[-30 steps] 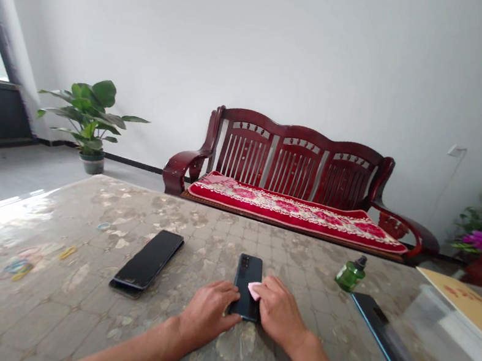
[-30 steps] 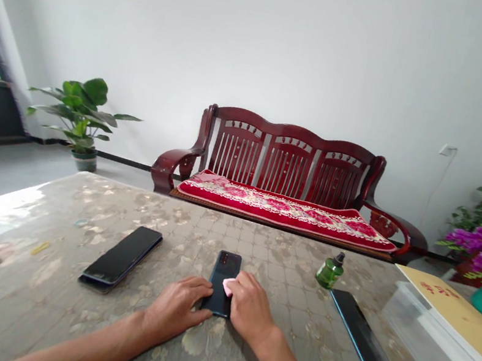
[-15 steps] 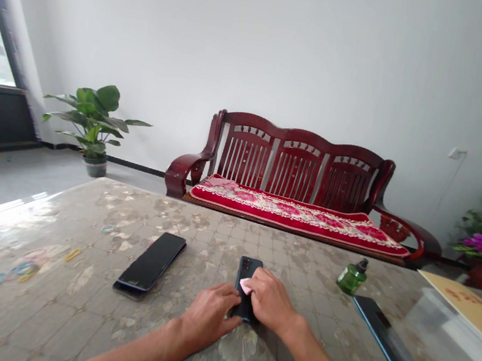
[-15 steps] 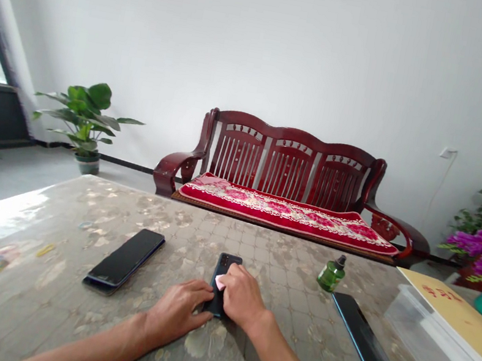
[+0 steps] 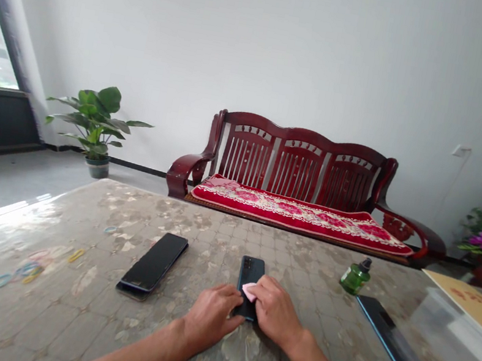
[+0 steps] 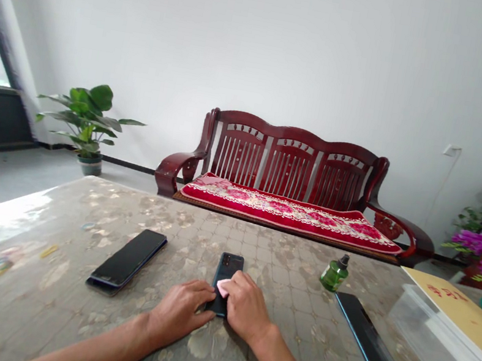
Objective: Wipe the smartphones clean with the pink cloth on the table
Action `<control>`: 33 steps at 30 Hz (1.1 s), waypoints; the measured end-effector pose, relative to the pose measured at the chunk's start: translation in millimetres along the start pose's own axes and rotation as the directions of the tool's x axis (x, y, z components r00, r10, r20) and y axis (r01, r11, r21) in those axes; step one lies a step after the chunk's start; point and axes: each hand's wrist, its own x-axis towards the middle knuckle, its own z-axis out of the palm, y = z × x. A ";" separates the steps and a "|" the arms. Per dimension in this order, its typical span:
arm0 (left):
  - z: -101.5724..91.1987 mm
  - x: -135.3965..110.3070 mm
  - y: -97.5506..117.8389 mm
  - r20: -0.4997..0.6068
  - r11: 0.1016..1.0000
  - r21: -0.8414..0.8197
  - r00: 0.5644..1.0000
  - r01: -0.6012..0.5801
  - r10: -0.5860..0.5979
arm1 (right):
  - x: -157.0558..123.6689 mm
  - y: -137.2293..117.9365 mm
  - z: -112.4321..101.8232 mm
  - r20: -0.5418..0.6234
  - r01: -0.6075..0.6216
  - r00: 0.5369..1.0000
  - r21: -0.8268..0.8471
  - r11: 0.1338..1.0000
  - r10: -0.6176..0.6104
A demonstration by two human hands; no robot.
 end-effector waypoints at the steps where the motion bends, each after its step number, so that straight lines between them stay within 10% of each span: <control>1: 0.1 0.1 0.1 0.001 1.000 0.010 1.000 0.000 0.000 | 2.4 4.5 0.6 -0.018 -0.038 0.999 -0.010 0.999 0.038; 10: -0.8 1.3 -0.4 0.006 0.999 0.040 1.000 0.002 -0.003 | 40.7 26.5 0.5 -0.029 -0.270 0.963 -0.148 0.952 0.268; 26: -33.4 18.7 -9.6 0.102 0.993 -0.002 0.988 0.119 -0.118 | -17.3 -10.0 3.6 -0.112 -0.082 0.991 -0.065 0.994 0.075; 33: -55.4 66.2 -25.9 0.346 0.945 0.291 0.937 -0.150 0.043 | -22.2 -16.4 6.6 -0.145 0.121 0.981 -0.051 0.991 -0.127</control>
